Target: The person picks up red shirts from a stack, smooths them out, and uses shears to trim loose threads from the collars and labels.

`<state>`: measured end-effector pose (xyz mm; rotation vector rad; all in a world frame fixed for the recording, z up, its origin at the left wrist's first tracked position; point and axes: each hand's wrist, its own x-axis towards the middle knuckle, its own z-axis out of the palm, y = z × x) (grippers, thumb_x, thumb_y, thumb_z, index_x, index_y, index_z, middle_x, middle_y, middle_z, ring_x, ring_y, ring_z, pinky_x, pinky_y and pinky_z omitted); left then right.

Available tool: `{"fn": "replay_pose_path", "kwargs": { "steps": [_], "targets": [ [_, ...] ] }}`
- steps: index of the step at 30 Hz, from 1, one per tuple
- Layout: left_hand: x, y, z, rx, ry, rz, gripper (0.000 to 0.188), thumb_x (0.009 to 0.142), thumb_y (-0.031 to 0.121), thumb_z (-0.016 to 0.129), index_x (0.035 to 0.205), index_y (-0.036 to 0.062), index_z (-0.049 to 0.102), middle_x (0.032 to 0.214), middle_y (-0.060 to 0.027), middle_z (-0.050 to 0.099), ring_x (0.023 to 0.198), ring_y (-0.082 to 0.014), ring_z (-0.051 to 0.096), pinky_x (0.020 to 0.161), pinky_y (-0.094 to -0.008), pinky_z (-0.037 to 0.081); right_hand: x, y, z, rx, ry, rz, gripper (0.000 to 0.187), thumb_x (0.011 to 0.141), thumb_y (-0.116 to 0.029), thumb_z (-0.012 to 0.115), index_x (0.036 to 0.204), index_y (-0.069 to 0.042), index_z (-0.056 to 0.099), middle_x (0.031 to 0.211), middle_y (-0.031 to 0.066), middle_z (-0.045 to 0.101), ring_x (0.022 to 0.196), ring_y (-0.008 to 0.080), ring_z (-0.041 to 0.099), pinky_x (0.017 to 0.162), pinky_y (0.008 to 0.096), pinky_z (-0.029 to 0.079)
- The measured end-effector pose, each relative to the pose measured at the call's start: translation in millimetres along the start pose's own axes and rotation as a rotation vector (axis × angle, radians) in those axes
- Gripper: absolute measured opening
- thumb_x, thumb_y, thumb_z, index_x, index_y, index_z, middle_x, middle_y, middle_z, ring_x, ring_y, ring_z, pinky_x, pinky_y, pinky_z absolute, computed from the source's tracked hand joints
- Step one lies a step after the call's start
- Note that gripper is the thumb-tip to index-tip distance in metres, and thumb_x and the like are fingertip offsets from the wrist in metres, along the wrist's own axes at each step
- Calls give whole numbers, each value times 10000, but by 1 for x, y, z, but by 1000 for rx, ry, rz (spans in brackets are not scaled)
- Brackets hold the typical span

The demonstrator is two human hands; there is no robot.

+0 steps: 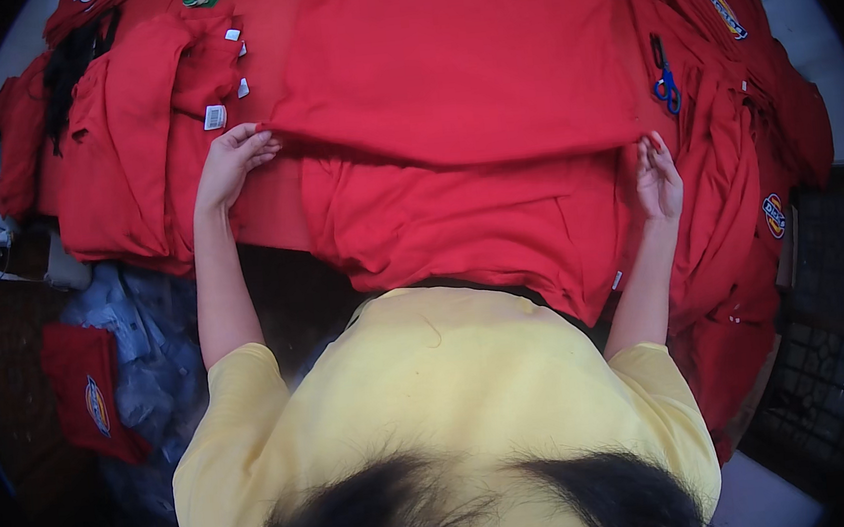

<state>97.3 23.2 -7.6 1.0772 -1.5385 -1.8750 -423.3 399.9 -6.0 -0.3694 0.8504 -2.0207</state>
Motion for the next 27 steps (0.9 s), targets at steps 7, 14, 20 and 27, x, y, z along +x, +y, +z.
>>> {"fn": "replay_pose_path", "kwargs": {
  "steps": [7,14,20,27],
  "targets": [
    [24,-22,12,63,232,-43,298,922,307,550,847,21,584,768,-83,657,663,-115,627,633,-226,518,20,48,11,40,263,-61,737,704,151,369,1394,51,127,1411,320,222,1311,462,261,1105,496,273],
    [18,-23,11,36,225,-24,299,936,306,522,927,15,594,777,-76,642,683,-133,622,652,-242,518,14,54,-8,70,105,-120,588,768,76,435,1342,18,318,1319,285,389,1250,399,390,1065,471,346],
    [17,-18,17,50,249,-71,297,929,351,532,865,66,588,706,-20,592,632,-102,576,617,-224,485,7,50,-30,397,-120,-197,510,836,-46,455,1339,-33,374,1063,165,543,966,265,540,866,381,472],
    [17,-5,30,44,330,-127,622,893,579,451,1121,2,495,667,-22,527,622,-106,519,620,-234,438,7,49,-34,424,-33,-278,366,886,-23,437,1251,-37,447,970,123,472,844,198,474,753,313,464]
  ]
}}
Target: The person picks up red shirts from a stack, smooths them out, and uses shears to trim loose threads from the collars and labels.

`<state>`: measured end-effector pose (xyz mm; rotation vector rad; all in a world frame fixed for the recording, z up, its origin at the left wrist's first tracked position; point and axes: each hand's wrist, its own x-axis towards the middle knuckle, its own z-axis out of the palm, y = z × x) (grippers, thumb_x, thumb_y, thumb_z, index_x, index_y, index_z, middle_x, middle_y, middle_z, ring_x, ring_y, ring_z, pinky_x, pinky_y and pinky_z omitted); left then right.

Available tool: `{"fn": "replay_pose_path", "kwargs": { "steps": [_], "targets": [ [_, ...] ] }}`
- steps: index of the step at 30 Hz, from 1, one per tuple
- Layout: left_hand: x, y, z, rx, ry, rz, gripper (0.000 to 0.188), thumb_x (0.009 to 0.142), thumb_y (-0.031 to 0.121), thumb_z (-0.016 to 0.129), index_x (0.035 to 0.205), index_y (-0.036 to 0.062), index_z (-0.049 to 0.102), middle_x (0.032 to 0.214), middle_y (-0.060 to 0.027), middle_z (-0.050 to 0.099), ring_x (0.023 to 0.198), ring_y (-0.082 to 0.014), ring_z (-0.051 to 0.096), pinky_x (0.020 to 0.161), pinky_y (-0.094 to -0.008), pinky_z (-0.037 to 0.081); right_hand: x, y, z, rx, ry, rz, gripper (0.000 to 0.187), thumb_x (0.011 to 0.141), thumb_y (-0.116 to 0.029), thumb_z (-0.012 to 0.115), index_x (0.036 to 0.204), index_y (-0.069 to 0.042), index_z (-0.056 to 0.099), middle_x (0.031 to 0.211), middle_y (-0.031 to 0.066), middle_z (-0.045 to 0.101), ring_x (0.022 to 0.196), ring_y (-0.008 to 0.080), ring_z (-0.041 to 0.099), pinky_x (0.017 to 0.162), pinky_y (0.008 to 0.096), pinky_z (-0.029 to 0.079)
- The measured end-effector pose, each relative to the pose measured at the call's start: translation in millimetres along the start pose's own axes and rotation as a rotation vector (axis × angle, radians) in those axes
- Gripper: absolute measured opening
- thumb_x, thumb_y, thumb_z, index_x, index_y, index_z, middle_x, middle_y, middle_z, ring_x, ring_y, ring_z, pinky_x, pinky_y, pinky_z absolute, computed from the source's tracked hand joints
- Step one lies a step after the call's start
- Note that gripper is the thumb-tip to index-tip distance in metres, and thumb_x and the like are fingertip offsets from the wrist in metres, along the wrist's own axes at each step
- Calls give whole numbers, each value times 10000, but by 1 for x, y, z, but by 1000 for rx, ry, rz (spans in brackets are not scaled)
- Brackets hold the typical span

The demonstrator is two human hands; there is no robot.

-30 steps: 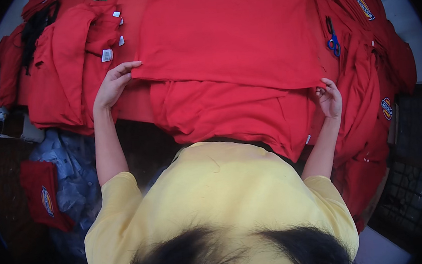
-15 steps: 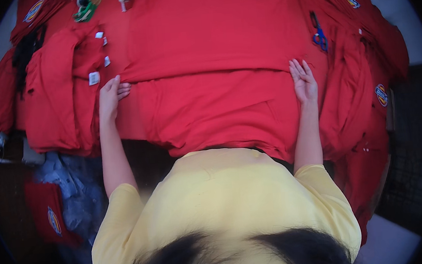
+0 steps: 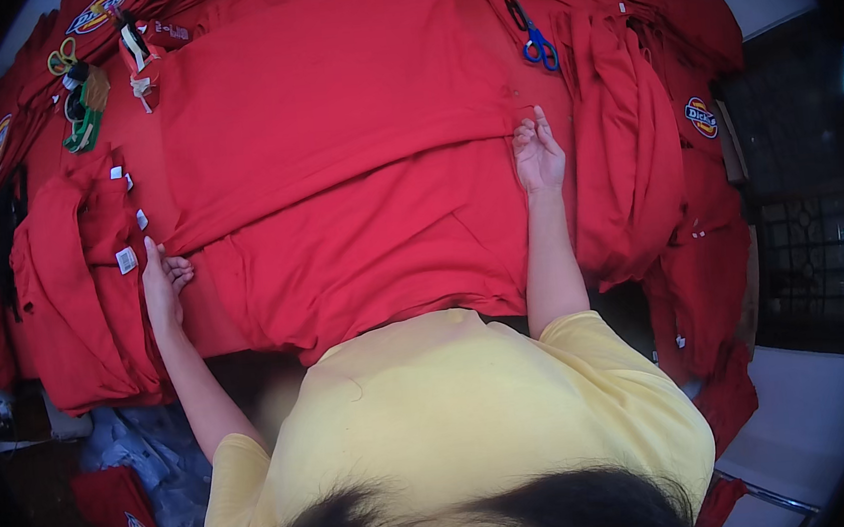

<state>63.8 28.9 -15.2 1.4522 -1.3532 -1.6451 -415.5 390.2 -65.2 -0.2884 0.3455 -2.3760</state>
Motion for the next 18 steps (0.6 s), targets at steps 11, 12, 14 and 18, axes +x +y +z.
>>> {"fn": "replay_pose_path", "kwargs": {
  "steps": [11,12,14,18],
  "targets": [
    [2,1,-2,-10,-20,0,548,892,546,486,1053,22,508,659,-25,538,595,-99,526,582,-222,443,27,33,20,-1355,471,-170,282,825,-63,641,1078,-24,522,826,42,530,619,92,482,483,221,379],
    [9,0,1,48,-50,16,498,893,528,501,986,40,534,656,-22,545,585,-95,528,572,-221,445,36,28,3,-1699,461,-305,272,812,-61,660,1047,-25,528,787,26,521,574,78,469,446,210,361],
    [10,-4,-3,91,-55,29,432,890,494,531,878,63,566,644,-15,553,572,-88,535,552,-219,447,42,38,12,-1830,471,-297,243,802,-55,674,998,-28,532,724,1,500,506,56,442,392,197,328],
    [6,-7,-11,40,-35,11,400,885,479,548,804,88,572,646,-11,561,575,-90,546,555,-215,454,39,39,34,-1235,505,-32,217,811,-45,660,982,-41,527,642,-24,462,441,45,403,340,193,287]
  ]
}}
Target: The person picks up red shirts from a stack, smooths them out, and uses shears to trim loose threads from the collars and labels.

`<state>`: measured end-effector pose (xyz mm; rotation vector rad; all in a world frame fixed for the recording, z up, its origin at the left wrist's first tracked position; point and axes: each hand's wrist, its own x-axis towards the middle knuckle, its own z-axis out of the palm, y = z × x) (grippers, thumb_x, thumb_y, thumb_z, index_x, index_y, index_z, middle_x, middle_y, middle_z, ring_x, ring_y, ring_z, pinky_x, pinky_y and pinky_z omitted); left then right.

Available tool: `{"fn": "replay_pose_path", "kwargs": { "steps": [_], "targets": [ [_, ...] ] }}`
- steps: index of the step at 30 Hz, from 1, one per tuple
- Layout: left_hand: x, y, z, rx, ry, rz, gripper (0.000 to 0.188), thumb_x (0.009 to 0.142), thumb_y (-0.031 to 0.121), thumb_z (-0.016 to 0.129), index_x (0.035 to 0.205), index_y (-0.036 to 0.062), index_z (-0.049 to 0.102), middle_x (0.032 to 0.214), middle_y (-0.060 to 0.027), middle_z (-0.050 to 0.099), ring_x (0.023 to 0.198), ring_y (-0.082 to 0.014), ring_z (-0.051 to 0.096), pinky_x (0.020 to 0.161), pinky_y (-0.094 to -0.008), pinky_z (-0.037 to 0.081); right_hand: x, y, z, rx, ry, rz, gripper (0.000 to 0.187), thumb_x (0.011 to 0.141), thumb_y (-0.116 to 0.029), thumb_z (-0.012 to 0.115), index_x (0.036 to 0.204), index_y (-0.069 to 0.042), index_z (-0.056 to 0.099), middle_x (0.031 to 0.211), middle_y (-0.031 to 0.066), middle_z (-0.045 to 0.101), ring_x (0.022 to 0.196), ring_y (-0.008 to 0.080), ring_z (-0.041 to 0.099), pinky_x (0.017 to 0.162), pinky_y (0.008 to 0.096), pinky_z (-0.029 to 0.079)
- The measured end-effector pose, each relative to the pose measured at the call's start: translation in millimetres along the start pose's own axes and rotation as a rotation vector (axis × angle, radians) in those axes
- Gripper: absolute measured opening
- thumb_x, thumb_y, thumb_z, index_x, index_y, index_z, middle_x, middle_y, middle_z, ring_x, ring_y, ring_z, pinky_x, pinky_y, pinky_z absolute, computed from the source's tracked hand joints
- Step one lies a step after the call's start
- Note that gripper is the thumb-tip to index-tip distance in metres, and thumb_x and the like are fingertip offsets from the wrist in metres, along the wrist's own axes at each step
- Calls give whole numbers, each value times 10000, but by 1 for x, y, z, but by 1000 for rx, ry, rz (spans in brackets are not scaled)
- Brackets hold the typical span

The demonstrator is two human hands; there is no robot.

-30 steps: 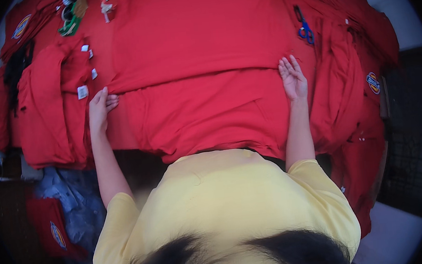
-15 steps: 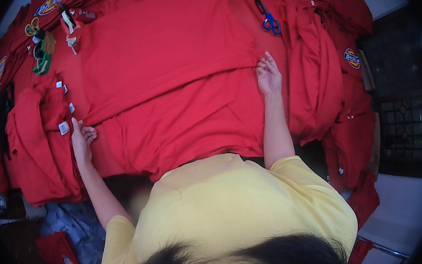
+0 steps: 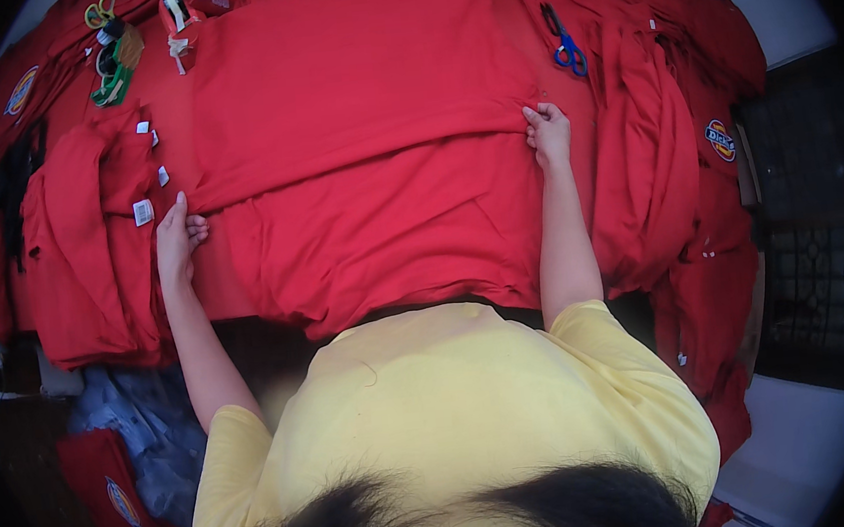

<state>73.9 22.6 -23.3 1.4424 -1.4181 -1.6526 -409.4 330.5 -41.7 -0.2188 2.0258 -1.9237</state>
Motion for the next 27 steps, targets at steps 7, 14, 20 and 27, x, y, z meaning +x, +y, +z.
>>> {"fn": "replay_pose_path", "kwargs": {
  "steps": [7,14,20,27],
  "targets": [
    [5,5,5,-112,-13,-53,660,871,567,503,1162,-25,473,643,-54,577,579,-134,568,569,-231,460,-6,9,-12,41,12,-129,227,843,-77,637,1041,-39,535,688,-6,490,477,53,422,357,198,313],
    [-15,2,-3,-281,-80,95,237,883,249,597,980,33,597,794,-40,605,718,-101,585,675,-215,475,-41,-22,-47,418,-471,-177,163,840,15,550,993,-41,547,845,31,554,729,99,528,621,251,457],
    [-56,-9,-26,-66,-222,144,191,833,-12,533,1016,20,576,964,-62,590,809,-98,583,762,-222,487,-66,-6,-102,-150,-476,-241,213,784,117,450,845,-52,564,1093,62,557,970,138,533,827,254,432],
    [-62,-19,-11,-20,-107,180,378,794,-95,517,1143,32,447,922,-55,564,810,-111,580,741,-219,479,-68,2,-102,-806,-202,-609,271,716,97,470,903,-39,612,1080,108,557,995,249,539,864,318,423]
  ]
}}
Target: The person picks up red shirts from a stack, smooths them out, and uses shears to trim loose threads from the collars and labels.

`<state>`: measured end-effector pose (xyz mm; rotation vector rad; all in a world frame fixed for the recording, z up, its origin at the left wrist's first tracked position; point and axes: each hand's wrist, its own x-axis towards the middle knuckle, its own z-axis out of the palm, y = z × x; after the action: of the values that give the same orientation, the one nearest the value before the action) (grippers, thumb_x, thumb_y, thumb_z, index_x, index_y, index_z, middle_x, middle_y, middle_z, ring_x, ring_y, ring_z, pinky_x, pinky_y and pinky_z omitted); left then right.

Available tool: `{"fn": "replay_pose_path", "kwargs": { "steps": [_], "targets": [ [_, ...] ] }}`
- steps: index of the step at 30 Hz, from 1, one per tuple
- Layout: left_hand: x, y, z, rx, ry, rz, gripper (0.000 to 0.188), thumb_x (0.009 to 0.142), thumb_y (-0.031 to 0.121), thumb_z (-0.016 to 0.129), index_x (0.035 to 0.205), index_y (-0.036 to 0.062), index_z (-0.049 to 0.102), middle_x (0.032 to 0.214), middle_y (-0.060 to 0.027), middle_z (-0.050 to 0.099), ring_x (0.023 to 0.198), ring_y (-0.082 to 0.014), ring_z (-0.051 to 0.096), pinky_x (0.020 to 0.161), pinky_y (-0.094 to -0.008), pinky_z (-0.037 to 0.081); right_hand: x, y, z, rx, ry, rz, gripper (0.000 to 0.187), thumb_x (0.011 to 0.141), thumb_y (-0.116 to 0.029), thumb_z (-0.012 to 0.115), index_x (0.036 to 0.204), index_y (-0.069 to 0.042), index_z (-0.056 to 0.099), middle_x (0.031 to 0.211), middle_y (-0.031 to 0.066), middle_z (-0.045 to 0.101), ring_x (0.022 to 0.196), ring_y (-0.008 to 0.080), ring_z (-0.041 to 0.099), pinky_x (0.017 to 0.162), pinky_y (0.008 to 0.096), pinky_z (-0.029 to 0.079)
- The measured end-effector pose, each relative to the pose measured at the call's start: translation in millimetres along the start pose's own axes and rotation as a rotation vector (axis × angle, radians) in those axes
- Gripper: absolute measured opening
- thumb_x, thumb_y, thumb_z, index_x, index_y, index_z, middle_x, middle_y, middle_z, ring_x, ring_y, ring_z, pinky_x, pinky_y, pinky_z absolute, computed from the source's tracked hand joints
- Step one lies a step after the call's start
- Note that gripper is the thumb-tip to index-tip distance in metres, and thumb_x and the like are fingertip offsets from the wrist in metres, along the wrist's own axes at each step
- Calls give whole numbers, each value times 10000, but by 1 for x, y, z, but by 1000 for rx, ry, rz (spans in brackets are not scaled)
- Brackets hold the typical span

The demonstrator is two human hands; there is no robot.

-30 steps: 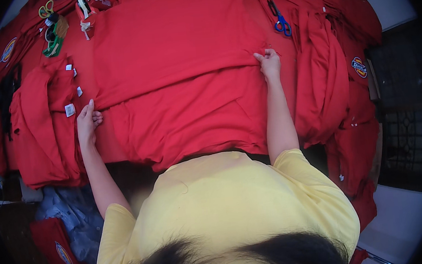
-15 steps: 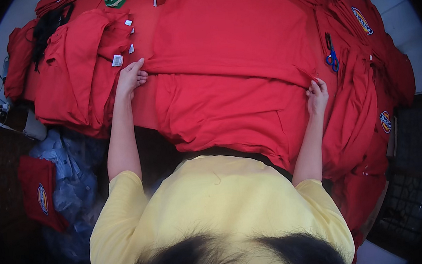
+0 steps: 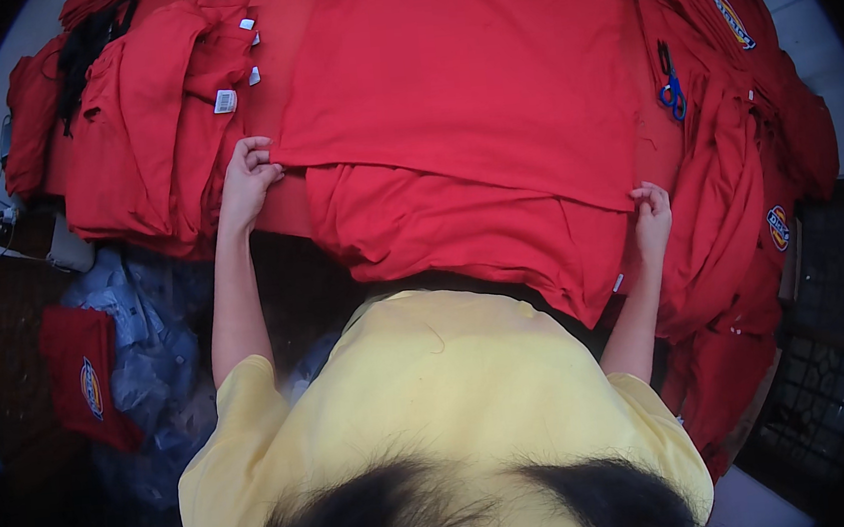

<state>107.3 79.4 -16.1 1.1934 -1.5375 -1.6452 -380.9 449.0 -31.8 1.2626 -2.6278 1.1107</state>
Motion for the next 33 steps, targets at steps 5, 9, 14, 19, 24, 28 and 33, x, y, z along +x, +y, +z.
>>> {"fn": "replay_pose_path", "kwargs": {
  "steps": [5,9,14,19,24,28,33],
  "targets": [
    [-2,-10,3,194,0,167,313,784,-100,518,1076,13,527,952,-40,559,807,-120,564,753,-227,455,7,-115,21,-133,-311,-172,232,736,27,521,928,-59,618,1021,112,565,1009,282,515,887,369,397],
    [-3,10,5,506,40,163,170,796,-54,551,958,-11,579,1024,-42,572,876,-125,557,806,-239,439,6,-109,35,-173,-321,-125,166,784,-44,570,946,-47,606,948,102,590,955,266,533,846,341,414],
    [10,55,9,421,-91,518,96,835,61,596,901,-8,582,873,-5,569,775,-100,534,753,-230,417,61,-70,-11,395,-459,279,112,894,-108,534,937,-16,584,840,-31,546,827,67,496,753,213,393],
    [52,49,46,180,-364,144,151,866,117,611,982,23,581,769,37,545,738,-32,492,651,-189,371,134,-55,-1,-146,-326,138,215,901,-192,502,958,-3,589,868,114,632,821,246,599,747,323,441],
    [57,34,50,-54,-492,18,469,831,-46,513,1287,39,444,887,-30,588,806,-81,552,825,-226,443,131,-20,52,-229,-212,132,260,894,-244,531,992,-10,584,932,183,637,893,342,608,787,390,452],
    [52,37,48,8,-555,37,484,815,-70,504,1281,55,471,917,-30,572,811,-69,534,788,-213,436,123,-6,58,-65,-138,165,226,898,-214,545,981,-6,574,889,142,632,856,231,601,782,333,448],
    [53,31,50,114,-471,125,443,802,-85,504,1218,60,544,905,-8,538,798,-51,491,742,-194,421,120,15,58,233,-63,128,170,931,-176,508,985,-18,540,884,46,565,850,129,516,786,256,412]
  ]
}}
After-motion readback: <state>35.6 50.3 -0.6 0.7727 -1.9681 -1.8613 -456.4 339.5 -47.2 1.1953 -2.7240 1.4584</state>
